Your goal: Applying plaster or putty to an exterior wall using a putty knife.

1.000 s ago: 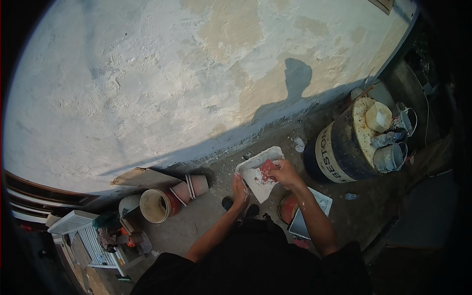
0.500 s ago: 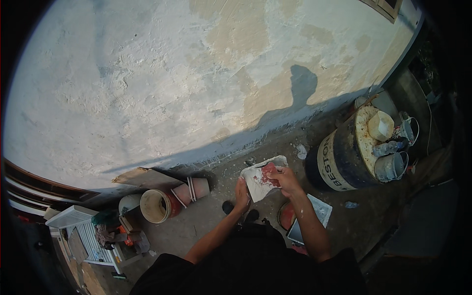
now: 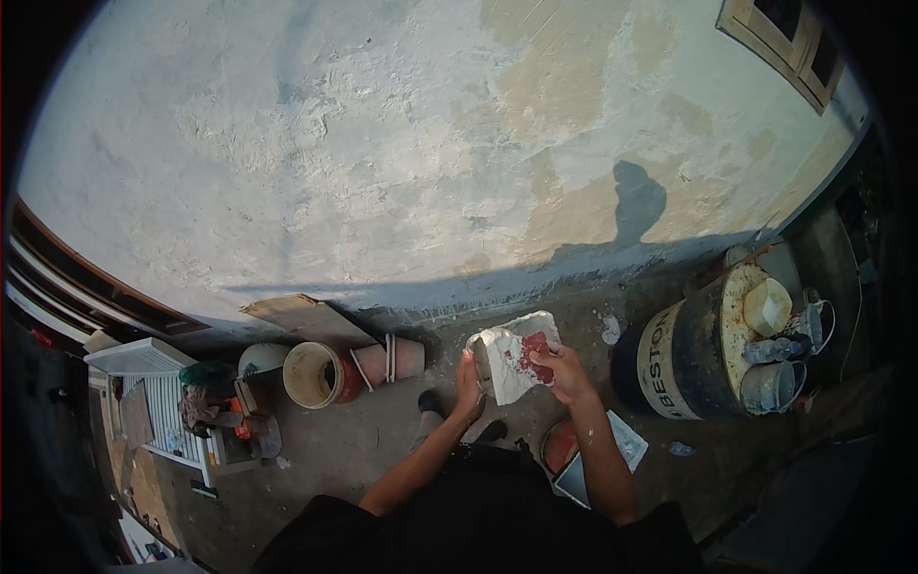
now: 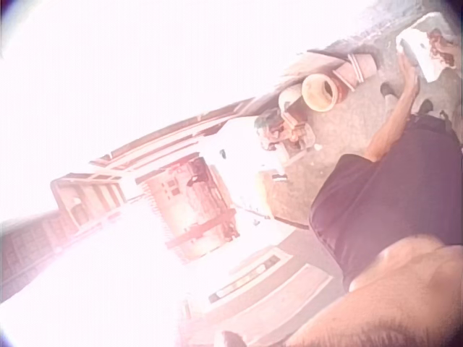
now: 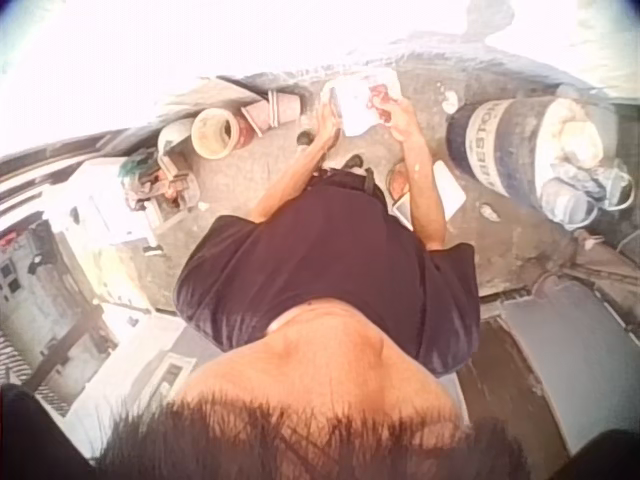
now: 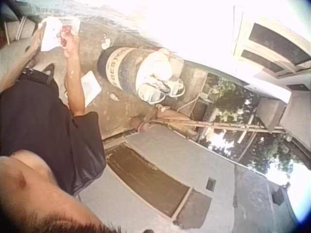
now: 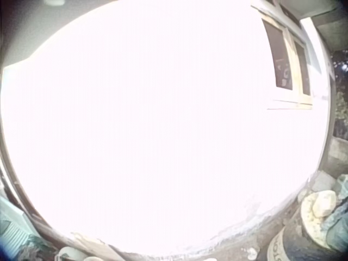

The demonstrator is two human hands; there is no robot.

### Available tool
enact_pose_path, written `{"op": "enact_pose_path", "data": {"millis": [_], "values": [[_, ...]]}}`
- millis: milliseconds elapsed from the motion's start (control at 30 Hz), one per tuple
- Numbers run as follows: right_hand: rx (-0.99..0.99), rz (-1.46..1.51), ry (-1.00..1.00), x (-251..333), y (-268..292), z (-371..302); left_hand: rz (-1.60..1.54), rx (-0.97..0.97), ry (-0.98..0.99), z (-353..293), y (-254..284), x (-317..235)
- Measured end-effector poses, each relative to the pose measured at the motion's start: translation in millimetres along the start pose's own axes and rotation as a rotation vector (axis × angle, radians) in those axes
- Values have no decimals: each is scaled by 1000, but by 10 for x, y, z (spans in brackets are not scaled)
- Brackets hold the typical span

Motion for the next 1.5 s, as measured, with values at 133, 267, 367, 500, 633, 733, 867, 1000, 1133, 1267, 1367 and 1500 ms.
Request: {"op": "enact_pose_path", "data": {"millis": [133,267,367,500,633,733,867,1000,1133,1267,1367,1500], "values": [[42,10,46,51,-250,108,-68,8,26,144,119,-217],[58,-6,71,99,-568,240,-74,-73,82,328,352,-501],[62,13,110,201,-829,432,-112,-45,95,496,517,-774],[-4,40,334,637,-1286,775,-105,-24,92,728,863,-1088],[-250,-146,885,1666,-2007,837,-116,28,49,915,1160,-1485],[-672,-588,1387,2406,-2645,536,-129,52,32,932,1214,-1783],[-877,-1074,1976,2676,-3548,534,-44,58,114,1053,1374,-1859],[-763,-1361,1830,2373,-3956,1171,-74,68,133,1086,1442,-1965],[-646,-1546,1722,2001,-3909,1498,-131,46,56,1142,1557,-2068],[-547,-1628,1722,1727,-3809,1578,-142,62,91,1258,1597,-1997],[-482,-1517,1729,1591,-3751,1468,-64,67,153,1311,1652,-1931],[-531,-1222,1748,1840,-3426,1055,-58,80,174,1294,1583,-1924]]}}
Point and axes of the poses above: each hand's wrist, its own z-axis towards the middle knuckle, its own y-axis out of the back of the hand, x = y × z, the point moved 8 cm from there along z, towards the middle knuckle, and after that the axes turned 5 degrees about -x, right-handed, at the moved point
